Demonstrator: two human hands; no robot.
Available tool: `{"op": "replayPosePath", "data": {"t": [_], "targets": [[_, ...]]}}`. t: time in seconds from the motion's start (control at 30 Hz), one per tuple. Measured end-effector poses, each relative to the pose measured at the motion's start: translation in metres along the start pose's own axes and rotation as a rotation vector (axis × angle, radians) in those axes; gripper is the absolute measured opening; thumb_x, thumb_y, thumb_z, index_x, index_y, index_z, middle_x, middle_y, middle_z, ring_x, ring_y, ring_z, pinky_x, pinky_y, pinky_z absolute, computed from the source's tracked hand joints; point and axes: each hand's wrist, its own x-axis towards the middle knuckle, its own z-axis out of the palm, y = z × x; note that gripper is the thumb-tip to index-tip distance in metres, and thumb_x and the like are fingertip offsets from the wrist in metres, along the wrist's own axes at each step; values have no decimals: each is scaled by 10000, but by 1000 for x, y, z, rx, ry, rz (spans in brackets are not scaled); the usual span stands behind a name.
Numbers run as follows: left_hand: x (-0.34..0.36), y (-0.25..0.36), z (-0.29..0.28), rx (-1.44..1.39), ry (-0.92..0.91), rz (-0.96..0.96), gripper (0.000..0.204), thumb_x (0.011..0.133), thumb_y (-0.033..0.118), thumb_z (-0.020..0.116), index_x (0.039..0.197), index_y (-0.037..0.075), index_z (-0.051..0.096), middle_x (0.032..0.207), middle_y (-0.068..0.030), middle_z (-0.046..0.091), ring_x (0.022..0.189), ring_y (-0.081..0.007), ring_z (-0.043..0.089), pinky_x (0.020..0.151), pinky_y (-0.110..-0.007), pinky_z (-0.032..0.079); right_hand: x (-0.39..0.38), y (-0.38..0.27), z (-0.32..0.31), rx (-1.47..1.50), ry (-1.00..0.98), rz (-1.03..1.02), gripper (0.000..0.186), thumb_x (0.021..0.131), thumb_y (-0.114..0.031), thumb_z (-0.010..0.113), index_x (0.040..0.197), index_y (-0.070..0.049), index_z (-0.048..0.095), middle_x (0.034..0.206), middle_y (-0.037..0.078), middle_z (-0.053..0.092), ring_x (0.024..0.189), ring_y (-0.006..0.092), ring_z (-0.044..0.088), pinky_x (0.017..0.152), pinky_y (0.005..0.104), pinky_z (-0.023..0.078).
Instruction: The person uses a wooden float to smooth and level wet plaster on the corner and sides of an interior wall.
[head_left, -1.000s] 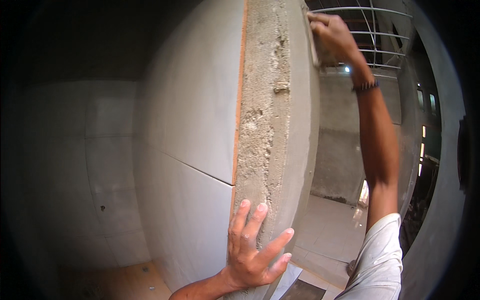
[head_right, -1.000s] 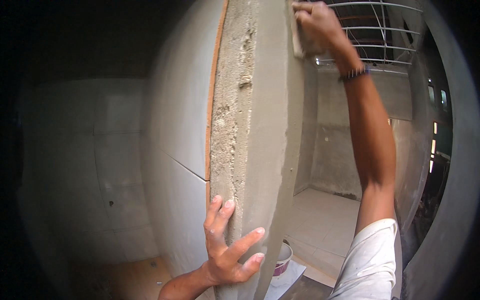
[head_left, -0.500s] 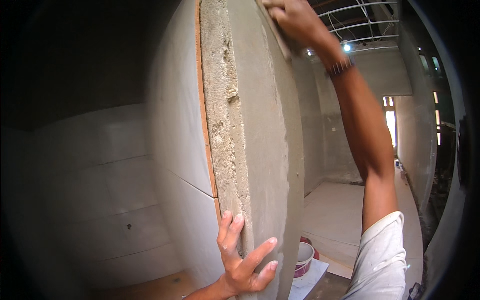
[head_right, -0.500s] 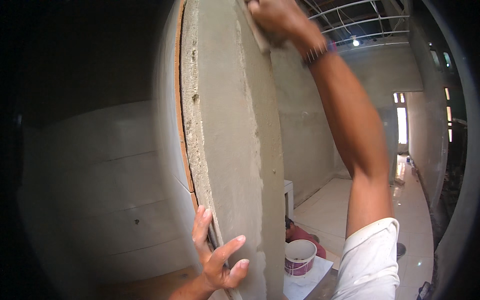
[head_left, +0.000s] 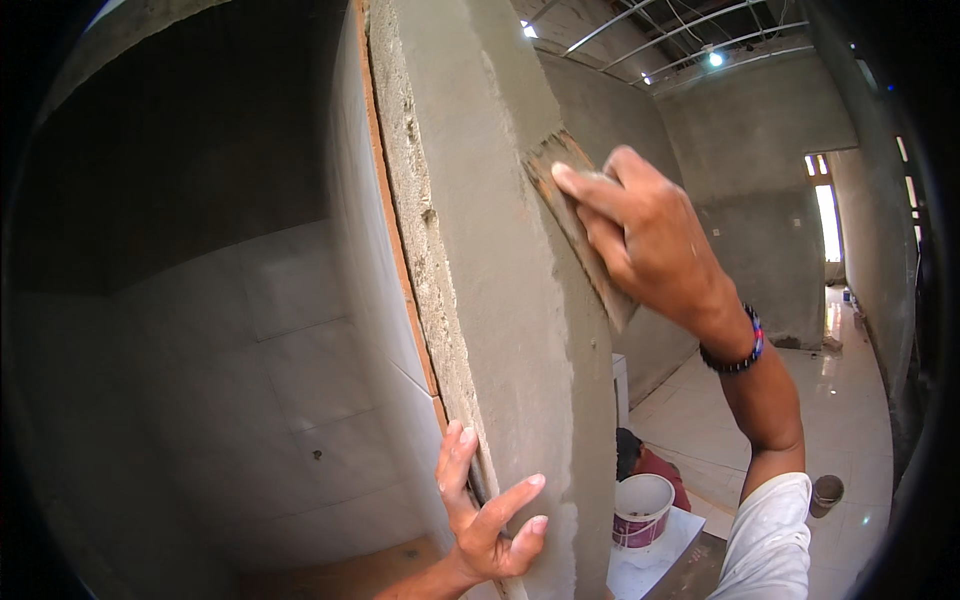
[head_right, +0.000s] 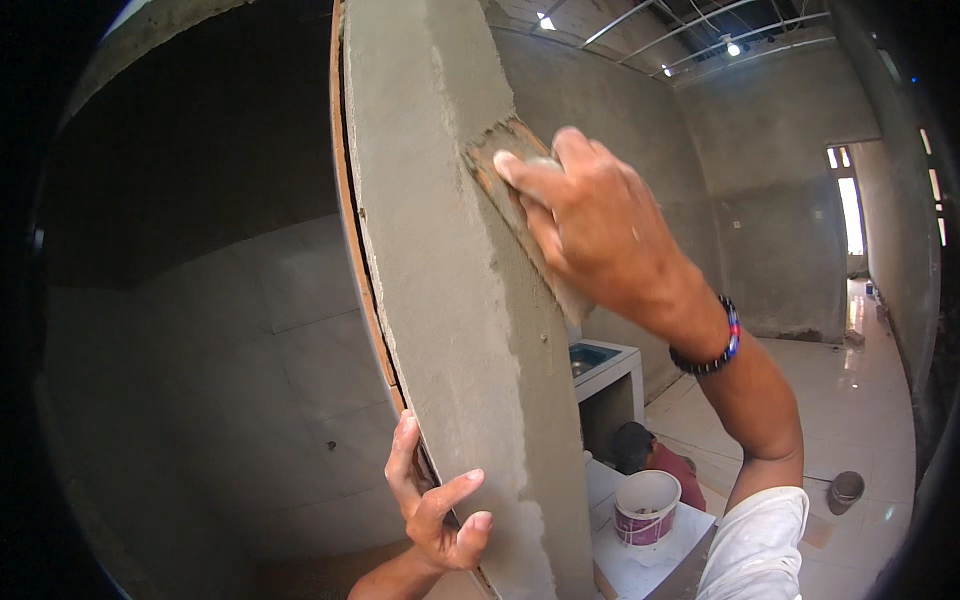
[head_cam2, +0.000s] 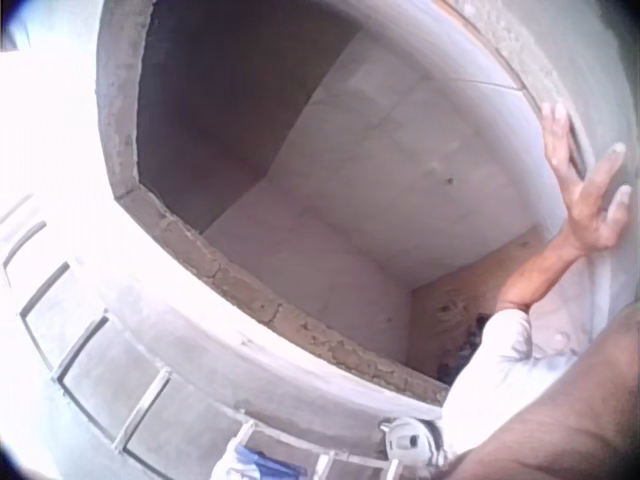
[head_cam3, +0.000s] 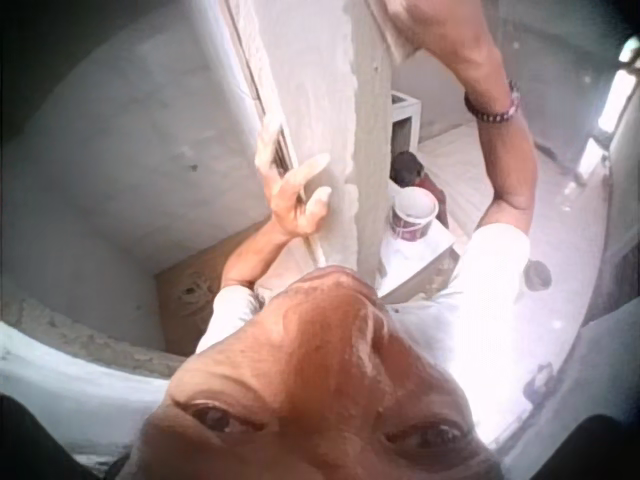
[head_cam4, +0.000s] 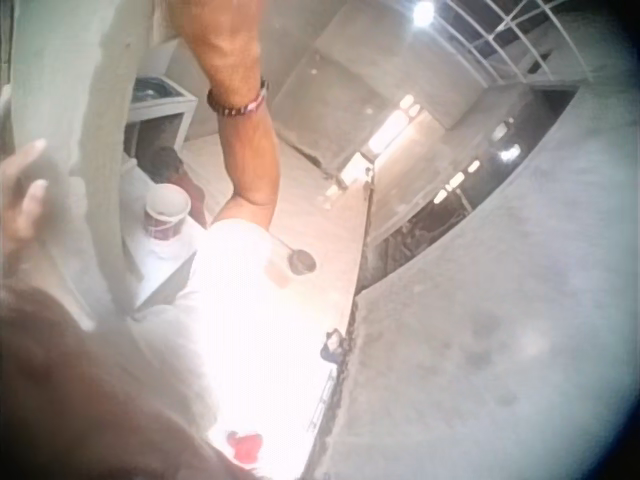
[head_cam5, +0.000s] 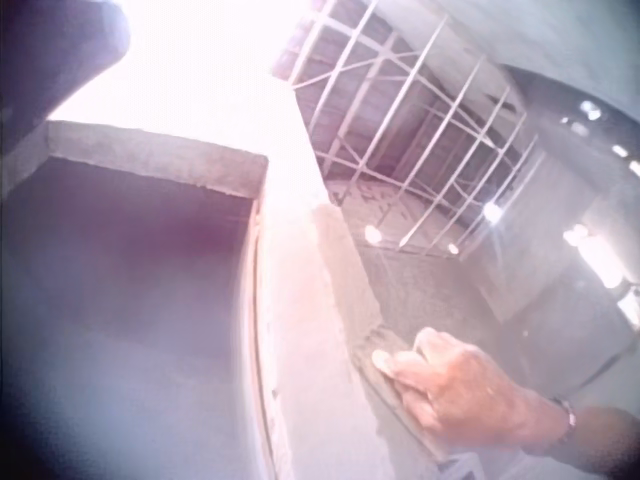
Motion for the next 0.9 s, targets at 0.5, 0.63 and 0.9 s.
{"op": "replayPosePath", "data": {"t": [0.5,0.63,0.9], "targets": [[-4,1,6,-80,19,-60,298,886,325,581,1058,94,655,1546,-295,239,1450,-514,258,1135,-599,299,205,88,14,-983,13,-30,241,900,-96,497,988,-5,702,872,127,683,869,207,672,760,348,534],[-5,2,15,-135,32,-69,301,884,327,577,1062,97,657,1551,-291,237,1448,-506,268,1135,-591,295,130,40,-15,56,9,106,279,892,-51,508,1093,15,690,891,167,657,815,244,649,747,383,530],[0,3,1,-73,47,-71,307,812,265,658,1039,66,710,1535,-308,286,1449,-516,259,1173,-605,219,-73,-41,-16,160,-93,-55,450,795,-50,646,1246,-42,647,832,141,504,721,303,527,625,403,439]]}}
